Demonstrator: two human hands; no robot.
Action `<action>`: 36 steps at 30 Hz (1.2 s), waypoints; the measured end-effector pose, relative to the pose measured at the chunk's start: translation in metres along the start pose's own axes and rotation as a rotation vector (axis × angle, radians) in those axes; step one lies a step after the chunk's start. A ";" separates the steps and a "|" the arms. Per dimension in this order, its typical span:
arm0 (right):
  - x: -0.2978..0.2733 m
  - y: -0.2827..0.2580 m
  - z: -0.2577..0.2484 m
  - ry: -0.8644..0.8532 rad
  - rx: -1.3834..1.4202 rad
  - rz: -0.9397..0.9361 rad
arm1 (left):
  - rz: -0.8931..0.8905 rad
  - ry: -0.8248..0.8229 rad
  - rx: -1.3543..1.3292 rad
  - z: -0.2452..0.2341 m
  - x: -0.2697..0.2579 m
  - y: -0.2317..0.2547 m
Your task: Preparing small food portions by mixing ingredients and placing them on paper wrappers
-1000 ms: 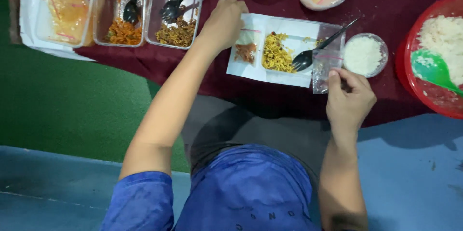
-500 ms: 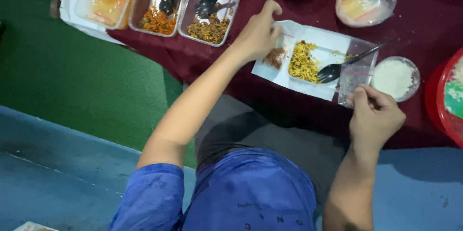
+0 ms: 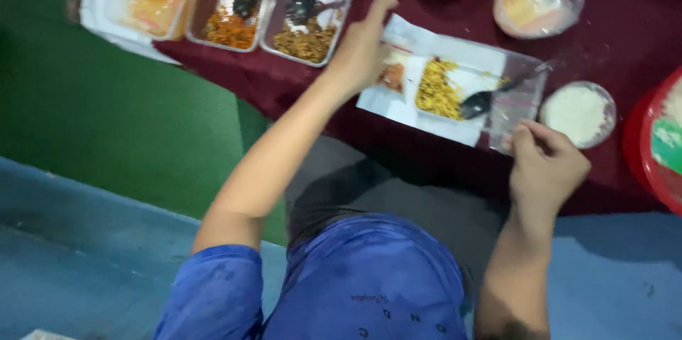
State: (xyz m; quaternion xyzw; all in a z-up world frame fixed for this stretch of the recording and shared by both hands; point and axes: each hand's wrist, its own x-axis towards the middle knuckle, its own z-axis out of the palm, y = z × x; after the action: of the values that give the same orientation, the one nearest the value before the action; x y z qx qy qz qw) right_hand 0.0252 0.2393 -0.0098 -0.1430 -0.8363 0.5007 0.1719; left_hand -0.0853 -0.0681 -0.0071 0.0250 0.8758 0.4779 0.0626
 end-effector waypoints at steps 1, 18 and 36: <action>0.001 0.002 0.000 -0.055 -0.015 0.004 | -0.020 0.020 0.048 -0.001 0.002 -0.001; -0.035 -0.046 -0.008 -0.306 0.091 -0.215 | 0.487 -0.113 -0.185 0.044 -0.099 0.069; -0.096 -0.028 0.016 -0.399 0.326 0.079 | -0.007 -0.074 -0.442 0.082 -0.156 0.040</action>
State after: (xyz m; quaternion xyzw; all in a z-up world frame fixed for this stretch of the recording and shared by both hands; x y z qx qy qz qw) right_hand 0.1031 0.1743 -0.0054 -0.0444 -0.7556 0.6535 0.0046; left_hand 0.0796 0.0056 -0.0041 0.0251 0.7471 0.6566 0.1005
